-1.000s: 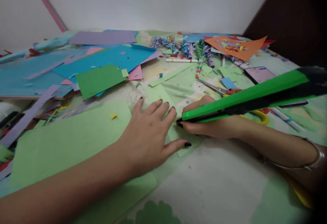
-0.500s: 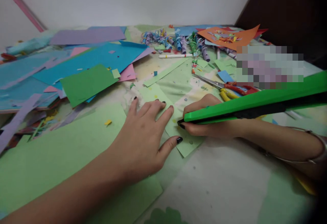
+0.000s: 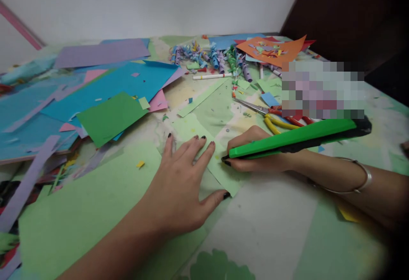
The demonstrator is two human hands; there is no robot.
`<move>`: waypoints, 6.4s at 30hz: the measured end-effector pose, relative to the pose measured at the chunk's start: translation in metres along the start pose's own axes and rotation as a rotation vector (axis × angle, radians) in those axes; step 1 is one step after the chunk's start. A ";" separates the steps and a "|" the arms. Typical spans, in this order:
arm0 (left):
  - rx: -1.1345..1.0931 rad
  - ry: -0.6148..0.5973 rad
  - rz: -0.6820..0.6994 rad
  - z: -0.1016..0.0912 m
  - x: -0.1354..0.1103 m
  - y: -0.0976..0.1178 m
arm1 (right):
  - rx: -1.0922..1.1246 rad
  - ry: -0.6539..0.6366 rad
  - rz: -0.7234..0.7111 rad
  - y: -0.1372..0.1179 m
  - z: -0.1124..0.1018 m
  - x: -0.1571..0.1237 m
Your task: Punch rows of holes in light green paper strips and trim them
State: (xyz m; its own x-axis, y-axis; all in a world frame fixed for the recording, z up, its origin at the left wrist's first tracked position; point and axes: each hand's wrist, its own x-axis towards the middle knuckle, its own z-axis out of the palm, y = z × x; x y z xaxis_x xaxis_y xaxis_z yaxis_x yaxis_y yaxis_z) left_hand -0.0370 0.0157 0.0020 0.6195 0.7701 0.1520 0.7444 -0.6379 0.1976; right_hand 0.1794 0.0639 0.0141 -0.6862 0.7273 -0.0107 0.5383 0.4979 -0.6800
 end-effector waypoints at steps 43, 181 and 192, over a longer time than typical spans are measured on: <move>0.119 0.319 0.422 0.002 0.002 0.002 | 0.012 0.003 -0.216 0.010 -0.004 0.007; -0.138 0.065 0.228 0.002 0.004 -0.015 | -0.017 0.013 -0.192 0.014 -0.003 0.006; -0.179 0.008 0.175 0.000 0.006 -0.011 | -0.183 0.071 -0.166 0.009 0.001 0.006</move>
State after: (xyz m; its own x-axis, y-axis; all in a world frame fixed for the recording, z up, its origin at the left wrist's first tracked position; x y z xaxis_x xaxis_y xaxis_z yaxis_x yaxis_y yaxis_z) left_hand -0.0414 0.0277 0.0012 0.7328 0.6482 0.2068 0.5692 -0.7506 0.3355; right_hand 0.1794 0.0727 0.0075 -0.7400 0.6567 0.1454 0.5051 0.6854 -0.5245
